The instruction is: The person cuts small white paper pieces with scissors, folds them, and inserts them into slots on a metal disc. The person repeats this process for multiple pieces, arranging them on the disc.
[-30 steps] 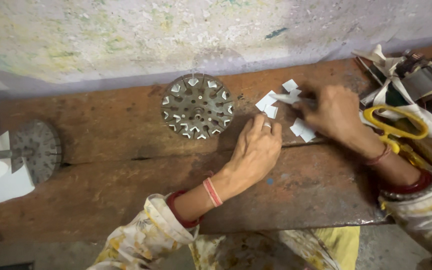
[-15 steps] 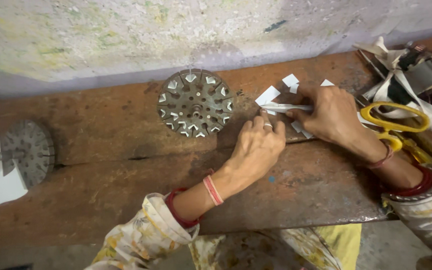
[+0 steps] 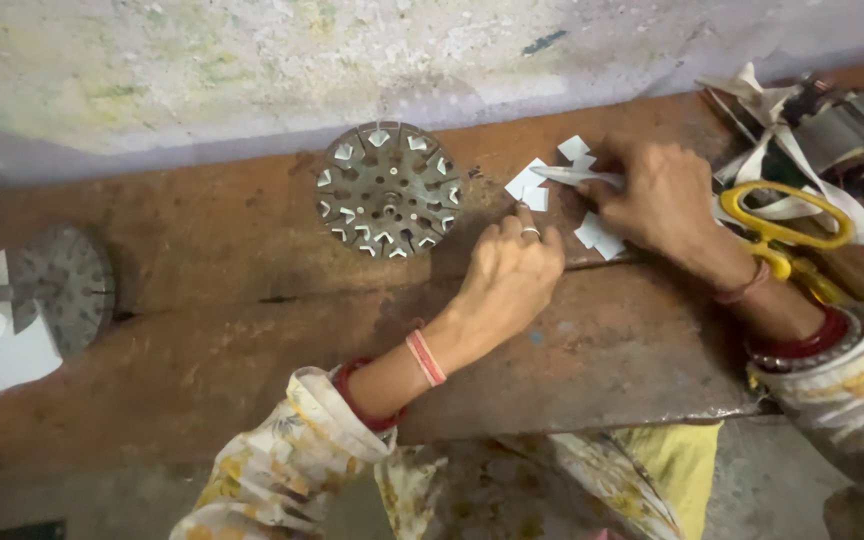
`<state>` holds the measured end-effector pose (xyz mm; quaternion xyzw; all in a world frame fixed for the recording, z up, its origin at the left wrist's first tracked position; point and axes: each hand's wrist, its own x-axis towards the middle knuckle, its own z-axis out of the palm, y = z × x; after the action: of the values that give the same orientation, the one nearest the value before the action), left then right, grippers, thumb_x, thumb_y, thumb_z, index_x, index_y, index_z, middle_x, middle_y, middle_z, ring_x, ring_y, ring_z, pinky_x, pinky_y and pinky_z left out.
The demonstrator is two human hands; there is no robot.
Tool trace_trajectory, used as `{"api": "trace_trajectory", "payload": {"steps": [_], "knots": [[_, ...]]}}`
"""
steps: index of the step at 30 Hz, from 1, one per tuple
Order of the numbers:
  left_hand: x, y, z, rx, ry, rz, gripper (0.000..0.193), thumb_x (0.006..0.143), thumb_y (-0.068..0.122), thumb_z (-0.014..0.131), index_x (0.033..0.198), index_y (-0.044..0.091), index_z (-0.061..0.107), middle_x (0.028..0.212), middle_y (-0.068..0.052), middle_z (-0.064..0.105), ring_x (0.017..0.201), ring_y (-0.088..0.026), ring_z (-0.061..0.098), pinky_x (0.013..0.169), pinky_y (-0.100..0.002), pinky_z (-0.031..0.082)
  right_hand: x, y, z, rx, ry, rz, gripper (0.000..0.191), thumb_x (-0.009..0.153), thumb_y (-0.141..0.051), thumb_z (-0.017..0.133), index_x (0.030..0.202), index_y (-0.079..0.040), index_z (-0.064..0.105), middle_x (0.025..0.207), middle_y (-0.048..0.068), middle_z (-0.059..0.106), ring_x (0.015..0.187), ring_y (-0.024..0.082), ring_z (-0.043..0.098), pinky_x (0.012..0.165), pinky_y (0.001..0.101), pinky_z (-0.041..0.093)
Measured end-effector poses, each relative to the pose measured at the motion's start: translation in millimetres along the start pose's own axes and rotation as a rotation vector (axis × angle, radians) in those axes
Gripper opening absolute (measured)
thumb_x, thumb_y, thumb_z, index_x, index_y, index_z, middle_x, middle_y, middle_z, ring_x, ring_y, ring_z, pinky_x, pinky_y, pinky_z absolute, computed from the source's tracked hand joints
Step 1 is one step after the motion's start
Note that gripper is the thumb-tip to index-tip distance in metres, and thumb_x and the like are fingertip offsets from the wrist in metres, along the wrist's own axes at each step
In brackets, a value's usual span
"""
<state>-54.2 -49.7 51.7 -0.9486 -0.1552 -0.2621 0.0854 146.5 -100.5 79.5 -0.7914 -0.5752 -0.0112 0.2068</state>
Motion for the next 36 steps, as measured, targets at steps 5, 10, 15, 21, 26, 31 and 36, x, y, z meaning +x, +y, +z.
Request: {"api": "trace_trajectory", "payload": {"steps": [5,10,15,21,26,31,36], "knots": [[3,-3,5,0.029,-0.049,0.027,0.010,0.071,0.009,0.071,0.078,0.003,0.068,0.075,-0.015,0.067,0.074,-0.024,0.064,0.059,-0.035,0.050,5,8,-1,0.112,-0.141,0.050,0.038,0.081,-0.037,0.082,0.109,-0.010,0.077,0.084,0.015,0.076,0.073,0.033,0.074,0.071,0.0455,0.056],[0,-5,6,0.008,0.052,0.037,0.013,0.069,0.010,0.071,0.079,0.002,0.068,0.075,-0.017,0.067,0.072,-0.026,0.064,0.059,-0.036,0.051,1,1,1,0.064,-0.204,0.039,0.038,0.080,-0.038,0.082,0.104,-0.010,0.078,0.082,0.015,0.076,0.074,0.035,0.073,0.071,0.0474,0.056],[2,-7,3,-0.092,-0.010,-0.011,0.013,0.068,0.010,0.074,0.075,0.001,0.067,0.075,-0.017,0.067,0.072,-0.028,0.066,0.059,-0.037,0.053,1,-5,-1,-0.020,-0.159,0.020,0.040,0.079,-0.040,0.084,0.104,-0.009,0.077,0.082,0.015,0.075,0.077,0.037,0.071,0.071,0.0493,0.055],[3,-9,1,-0.119,-0.021,0.017,0.013,0.069,0.011,0.075,0.073,0.002,0.066,0.071,-0.017,0.066,0.071,-0.029,0.065,0.061,-0.039,0.054,4,-7,4,-0.033,-0.131,0.033,0.038,0.083,-0.038,0.082,0.111,-0.014,0.076,0.083,0.015,0.075,0.075,0.038,0.070,0.069,0.0501,0.054],[5,-10,5,-0.140,-0.039,-0.012,0.012,0.071,0.009,0.072,0.078,0.000,0.067,0.075,-0.019,0.068,0.074,-0.032,0.068,0.062,-0.041,0.055,8,1,8,-0.032,-0.083,0.040,0.032,0.085,-0.039,0.083,0.102,-0.012,0.078,0.079,0.016,0.073,0.074,0.037,0.070,0.070,0.0488,0.054],[4,-21,6,-0.247,0.000,-0.088,0.022,0.080,0.008,0.067,0.098,-0.004,0.066,0.084,-0.021,0.070,0.086,-0.038,0.069,0.063,-0.048,0.057,13,14,8,0.153,-0.072,0.040,0.032,0.085,-0.035,0.083,0.099,-0.007,0.078,0.082,0.015,0.074,0.071,0.031,0.071,0.069,0.0438,0.054],[3,-27,7,-0.375,-0.017,-0.158,0.020,0.089,0.007,0.064,0.107,0.000,0.063,0.095,-0.017,0.068,0.092,-0.036,0.068,0.068,-0.048,0.058,11,19,3,0.197,-0.051,0.056,0.030,0.087,-0.031,0.083,0.100,-0.005,0.078,0.085,0.014,0.075,0.073,0.027,0.072,0.071,0.0414,0.055]]}}
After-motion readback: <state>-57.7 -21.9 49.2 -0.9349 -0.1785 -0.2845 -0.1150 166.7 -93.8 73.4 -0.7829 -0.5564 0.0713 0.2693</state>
